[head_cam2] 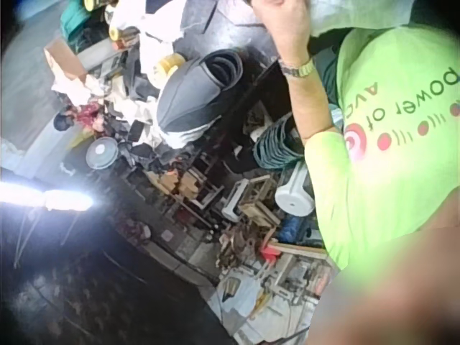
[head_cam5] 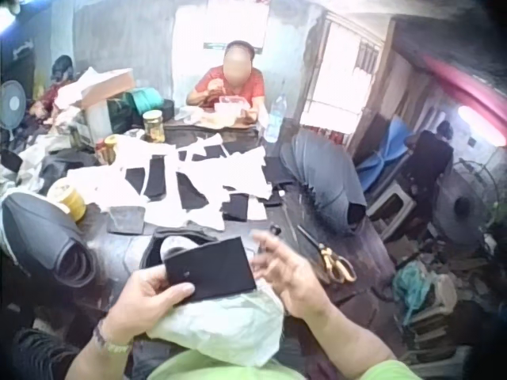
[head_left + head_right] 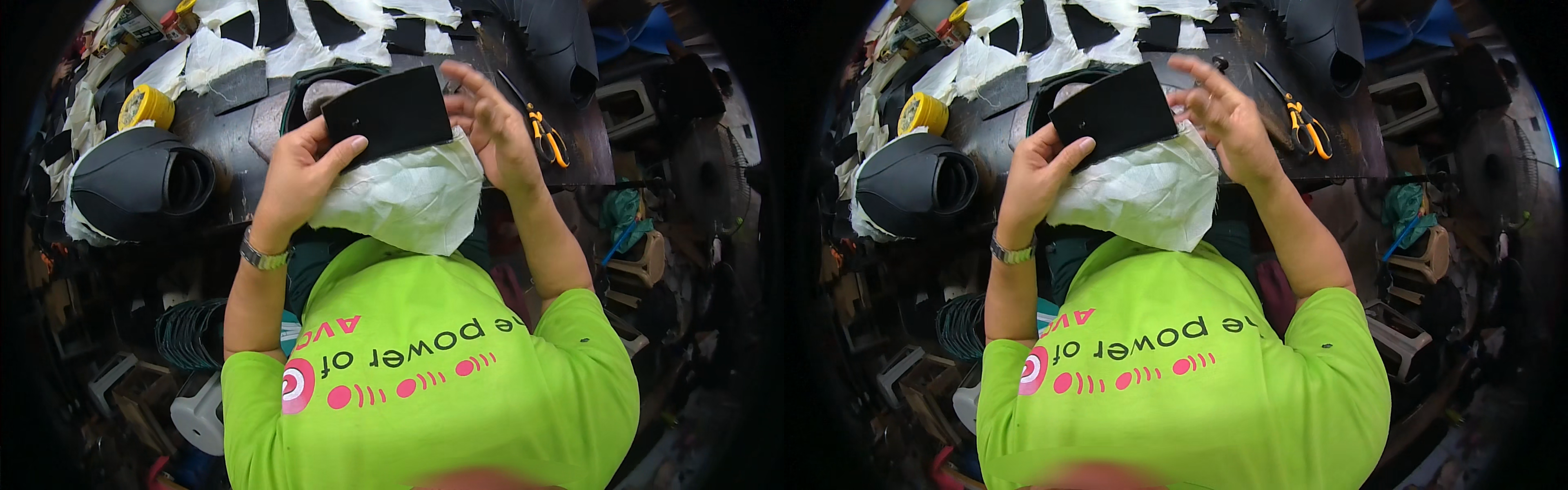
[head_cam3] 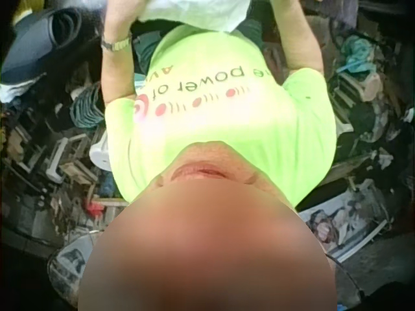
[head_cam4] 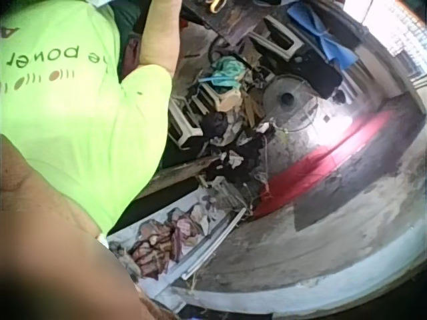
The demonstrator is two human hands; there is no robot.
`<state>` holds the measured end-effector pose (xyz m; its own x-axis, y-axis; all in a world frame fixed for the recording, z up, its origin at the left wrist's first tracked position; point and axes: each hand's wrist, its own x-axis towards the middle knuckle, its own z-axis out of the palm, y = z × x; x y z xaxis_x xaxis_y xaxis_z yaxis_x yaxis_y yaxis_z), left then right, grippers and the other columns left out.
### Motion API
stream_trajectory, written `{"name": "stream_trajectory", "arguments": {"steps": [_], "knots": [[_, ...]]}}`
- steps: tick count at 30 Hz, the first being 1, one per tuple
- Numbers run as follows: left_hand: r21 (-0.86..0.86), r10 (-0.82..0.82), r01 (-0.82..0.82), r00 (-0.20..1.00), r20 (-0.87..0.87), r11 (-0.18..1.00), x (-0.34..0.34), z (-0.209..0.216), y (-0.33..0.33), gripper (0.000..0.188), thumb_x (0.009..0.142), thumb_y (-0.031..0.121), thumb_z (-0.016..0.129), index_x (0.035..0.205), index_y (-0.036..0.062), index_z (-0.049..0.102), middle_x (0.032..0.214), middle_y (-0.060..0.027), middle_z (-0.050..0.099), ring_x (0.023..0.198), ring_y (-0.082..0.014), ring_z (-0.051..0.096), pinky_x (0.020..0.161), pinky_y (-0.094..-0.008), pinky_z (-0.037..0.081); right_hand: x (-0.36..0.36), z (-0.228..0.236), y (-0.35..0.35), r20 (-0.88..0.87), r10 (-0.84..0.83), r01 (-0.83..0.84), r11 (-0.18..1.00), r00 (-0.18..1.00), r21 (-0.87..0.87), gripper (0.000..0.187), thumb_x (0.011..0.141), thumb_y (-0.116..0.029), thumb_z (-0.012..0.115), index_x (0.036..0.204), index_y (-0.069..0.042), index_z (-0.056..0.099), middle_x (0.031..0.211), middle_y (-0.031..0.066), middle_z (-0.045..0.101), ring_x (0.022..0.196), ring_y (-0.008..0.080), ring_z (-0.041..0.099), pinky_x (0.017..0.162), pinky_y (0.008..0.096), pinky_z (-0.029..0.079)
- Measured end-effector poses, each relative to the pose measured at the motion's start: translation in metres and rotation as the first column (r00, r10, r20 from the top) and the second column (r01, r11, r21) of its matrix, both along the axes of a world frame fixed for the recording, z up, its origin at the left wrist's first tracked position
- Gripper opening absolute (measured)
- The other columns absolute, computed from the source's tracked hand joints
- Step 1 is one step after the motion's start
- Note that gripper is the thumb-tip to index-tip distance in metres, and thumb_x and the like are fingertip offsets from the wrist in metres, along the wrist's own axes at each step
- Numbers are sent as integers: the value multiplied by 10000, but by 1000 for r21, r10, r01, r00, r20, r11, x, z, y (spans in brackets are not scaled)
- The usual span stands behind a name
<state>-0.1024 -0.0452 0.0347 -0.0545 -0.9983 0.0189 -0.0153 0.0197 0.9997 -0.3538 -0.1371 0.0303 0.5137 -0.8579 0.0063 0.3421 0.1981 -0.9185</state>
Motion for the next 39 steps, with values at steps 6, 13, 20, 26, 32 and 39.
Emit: {"name": "stream_trajectory", "arguments": {"steps": [6,13,20,26,32,39], "knots": [[75,12,-22,991,136,997,-23,-12,62,338,926,26,751,1247,-39,668,1060,-55,733,929,-81,658,808,-242,549,-29,-6,42,-213,208,-171,969,955,179,262,808,26,810,1054,17,719,937,26,706,845,78,657,790,232,533],[-51,215,-211,898,384,976,-23,-31,64,436,886,121,786,1261,-49,641,727,-131,662,608,-109,606,598,-277,503,-16,-16,46,-501,-145,29,972,853,-232,128,839,0,785,940,-11,707,879,7,690,795,74,646,739,218,511],[-105,349,-346,783,515,932,16,-6,43,510,827,51,818,1310,37,653,796,-108,695,658,-120,664,642,-280,543,29,0,49,-556,-298,-158,762,776,-628,179,834,3,752,1012,2,731,914,93,725,793,189,684,755,294,525],[36,152,-190,873,463,981,6,13,57,567,784,-10,811,1314,85,630,840,-72,660,711,-155,682,682,-283,555,23,1,52,-709,-380,-356,666,595,-655,180,830,-7,746,1009,-24,749,840,119,663,739,264,669,676,340,516],[-384,223,151,604,766,911,-11,15,51,333,748,-67,720,1067,13,672,1000,-129,659,867,-294,689,734,-375,572,26,13,50,-626,-505,-348,541,594,-766,200,817,71,713,1003,2,732,832,123,622,740,286,667,667,359,533],[-364,298,48,479,826,930,-10,5,13,214,837,-9,672,1049,20,690,1037,-98,648,853,-304,709,735,-382,582,56,-7,16,-508,-614,-400,318,604,-860,162,775,51,631,927,-3,653,909,116,603,861,286,667,684,376,567]]}}
